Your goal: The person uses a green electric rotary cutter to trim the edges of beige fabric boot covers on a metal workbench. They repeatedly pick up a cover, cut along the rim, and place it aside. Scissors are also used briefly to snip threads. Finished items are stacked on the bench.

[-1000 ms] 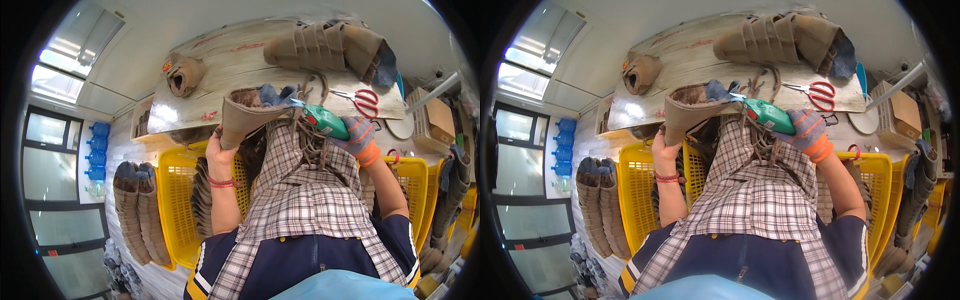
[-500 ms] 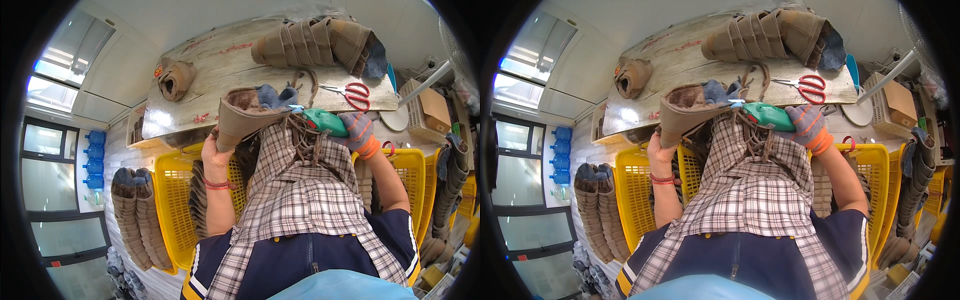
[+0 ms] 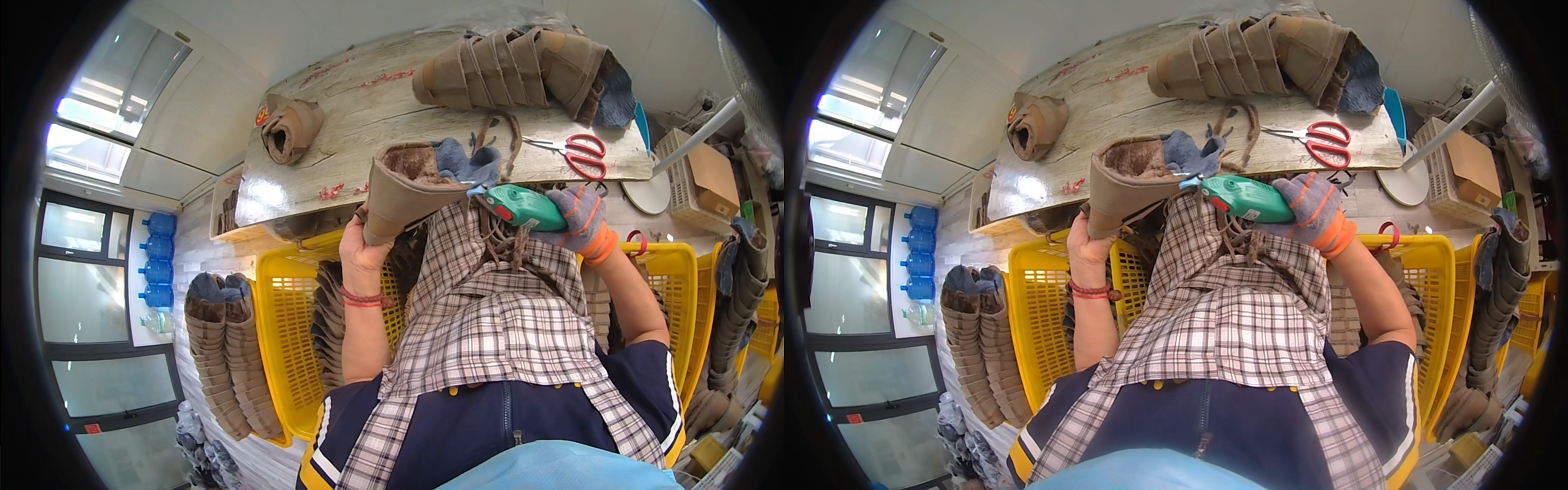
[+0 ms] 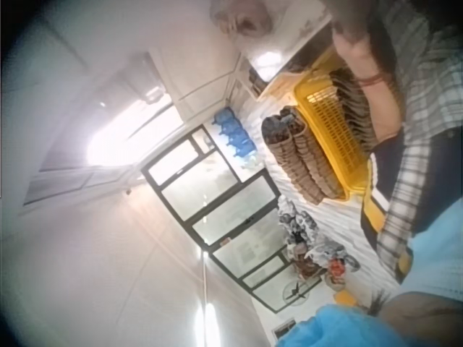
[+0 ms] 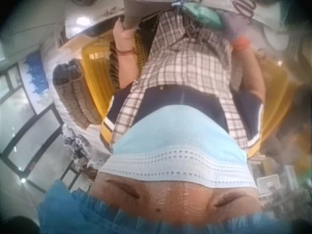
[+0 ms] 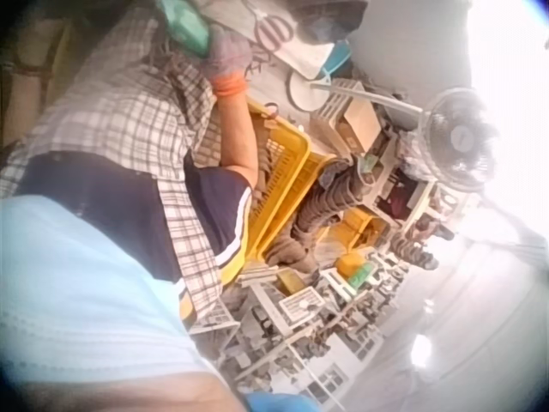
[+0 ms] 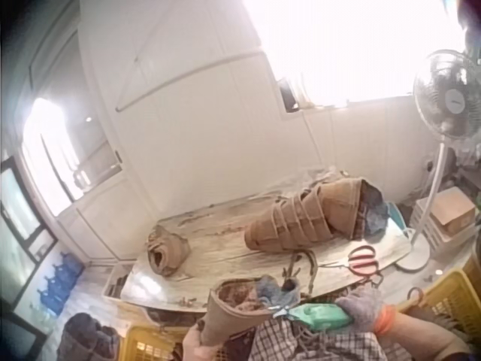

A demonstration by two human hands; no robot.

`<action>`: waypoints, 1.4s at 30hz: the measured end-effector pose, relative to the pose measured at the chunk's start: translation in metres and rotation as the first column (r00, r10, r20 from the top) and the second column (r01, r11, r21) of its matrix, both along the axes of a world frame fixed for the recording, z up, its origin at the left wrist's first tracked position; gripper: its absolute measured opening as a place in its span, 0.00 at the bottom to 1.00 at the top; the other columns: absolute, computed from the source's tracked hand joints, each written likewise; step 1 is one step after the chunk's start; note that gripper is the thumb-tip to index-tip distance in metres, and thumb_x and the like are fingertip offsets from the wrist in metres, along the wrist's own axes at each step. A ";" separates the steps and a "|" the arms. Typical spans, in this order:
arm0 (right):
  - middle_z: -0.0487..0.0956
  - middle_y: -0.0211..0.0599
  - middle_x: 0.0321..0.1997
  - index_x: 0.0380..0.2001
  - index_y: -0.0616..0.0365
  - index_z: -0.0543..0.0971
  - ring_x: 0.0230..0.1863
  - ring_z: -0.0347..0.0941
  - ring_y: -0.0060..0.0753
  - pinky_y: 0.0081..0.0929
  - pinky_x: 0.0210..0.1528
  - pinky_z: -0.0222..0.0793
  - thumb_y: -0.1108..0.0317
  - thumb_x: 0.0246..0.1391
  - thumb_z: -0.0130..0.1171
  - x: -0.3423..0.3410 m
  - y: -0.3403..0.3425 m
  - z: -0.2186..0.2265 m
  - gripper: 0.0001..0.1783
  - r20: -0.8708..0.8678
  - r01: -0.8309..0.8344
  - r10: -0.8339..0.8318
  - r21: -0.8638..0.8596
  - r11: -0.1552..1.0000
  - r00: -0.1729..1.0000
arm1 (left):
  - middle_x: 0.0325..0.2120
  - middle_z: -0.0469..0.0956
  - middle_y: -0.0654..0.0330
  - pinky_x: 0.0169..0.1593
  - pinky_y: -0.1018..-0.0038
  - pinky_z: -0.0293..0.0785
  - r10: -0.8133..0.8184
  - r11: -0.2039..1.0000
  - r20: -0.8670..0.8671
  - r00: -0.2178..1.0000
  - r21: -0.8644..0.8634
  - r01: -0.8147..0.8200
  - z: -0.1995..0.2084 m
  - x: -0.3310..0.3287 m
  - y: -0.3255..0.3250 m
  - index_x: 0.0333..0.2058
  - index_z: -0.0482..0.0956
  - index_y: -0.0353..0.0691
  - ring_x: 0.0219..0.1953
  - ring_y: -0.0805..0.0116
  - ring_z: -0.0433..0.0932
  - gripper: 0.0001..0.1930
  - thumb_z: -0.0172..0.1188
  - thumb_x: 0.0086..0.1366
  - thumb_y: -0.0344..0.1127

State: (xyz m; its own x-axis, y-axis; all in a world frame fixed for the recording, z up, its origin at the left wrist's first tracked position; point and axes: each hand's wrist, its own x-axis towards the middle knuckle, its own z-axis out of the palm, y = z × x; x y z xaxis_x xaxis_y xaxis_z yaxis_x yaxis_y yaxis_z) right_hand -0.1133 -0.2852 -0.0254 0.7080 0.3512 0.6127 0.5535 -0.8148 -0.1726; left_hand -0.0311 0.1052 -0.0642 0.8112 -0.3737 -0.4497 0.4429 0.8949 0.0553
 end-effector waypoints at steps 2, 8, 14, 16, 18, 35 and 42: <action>0.76 0.35 0.25 0.36 0.54 0.77 0.26 0.73 0.39 0.33 0.28 0.68 0.45 0.26 0.76 0.001 0.001 0.002 0.34 0.020 -0.011 0.011 0.010 1.000 1.000 | 0.44 0.76 0.47 0.52 0.54 0.75 -0.016 0.998 0.052 0.999 -0.057 0.019 0.011 -0.004 -0.008 0.43 0.73 0.32 0.47 0.51 0.76 0.15 0.37 0.70 0.33; 0.76 0.36 0.26 0.36 0.55 0.77 0.26 0.73 0.40 0.33 0.28 0.70 0.47 0.26 0.77 0.003 0.012 0.006 0.34 0.006 -0.034 0.034 0.048 0.998 0.999 | 0.49 0.75 0.48 0.55 0.52 0.72 0.034 0.990 0.179 0.983 -0.138 -0.009 0.021 -0.012 -0.021 0.48 0.72 0.34 0.52 0.50 0.74 0.16 0.37 0.71 0.35; 0.77 0.38 0.26 0.35 0.55 0.78 0.26 0.74 0.42 0.34 0.29 0.71 0.47 0.26 0.76 0.004 0.025 0.012 0.33 -0.029 -0.029 0.032 0.099 0.995 0.999 | 0.56 0.70 0.52 0.62 0.51 0.63 0.047 0.990 0.327 0.944 -0.141 -0.001 0.031 -0.016 -0.029 0.55 0.70 0.38 0.58 0.52 0.69 0.18 0.42 0.72 0.38; 0.77 0.38 0.24 0.35 0.56 0.78 0.26 0.74 0.43 0.35 0.29 0.71 0.47 0.27 0.76 0.005 0.030 0.011 0.32 -0.047 -0.037 0.043 0.131 0.991 0.998 | 0.57 0.69 0.54 0.64 0.50 0.59 0.043 0.990 0.390 0.920 -0.142 0.014 0.036 -0.018 -0.033 0.55 0.69 0.39 0.60 0.53 0.67 0.18 0.43 0.72 0.39; 0.77 0.39 0.23 0.34 0.56 0.78 0.25 0.74 0.44 0.35 0.28 0.71 0.47 0.27 0.76 0.006 0.036 0.013 0.32 -0.068 -0.050 0.062 0.162 0.985 0.996 | 0.59 0.67 0.55 0.64 0.49 0.58 0.062 0.996 0.426 0.903 -0.081 -0.030 0.037 -0.020 -0.034 0.56 0.69 0.40 0.61 0.53 0.65 0.18 0.45 0.71 0.39; 0.79 0.45 0.26 0.33 0.58 0.80 0.27 0.77 0.47 0.35 0.31 0.72 0.49 0.35 0.73 0.003 0.073 0.028 0.27 -0.329 0.094 0.037 0.374 0.922 0.944 | 0.57 0.68 0.57 0.63 0.53 0.63 0.056 0.905 0.724 0.687 0.254 -0.342 0.041 -0.033 -0.057 0.59 0.64 0.42 0.60 0.56 0.66 0.26 0.58 0.62 0.25; 0.79 0.45 0.26 0.35 0.59 0.80 0.27 0.77 0.46 0.35 0.30 0.73 0.50 0.34 0.74 0.003 0.079 0.028 0.28 -0.309 0.101 0.024 0.381 0.919 0.951 | 0.55 0.71 0.58 0.60 0.56 0.67 -0.035 0.875 0.745 0.666 0.345 -0.341 0.030 -0.033 -0.062 0.58 0.66 0.40 0.56 0.59 0.71 0.23 0.55 0.64 0.24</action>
State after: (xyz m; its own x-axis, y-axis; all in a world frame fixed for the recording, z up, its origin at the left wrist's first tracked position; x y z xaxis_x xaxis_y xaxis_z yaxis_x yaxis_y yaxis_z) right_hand -0.1107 -0.2062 0.0024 0.8881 0.0981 0.4491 0.3934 -0.6675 -0.6322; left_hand -0.0640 0.0434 -0.0340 0.9659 -0.1375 0.2192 -0.0466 0.7407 0.6702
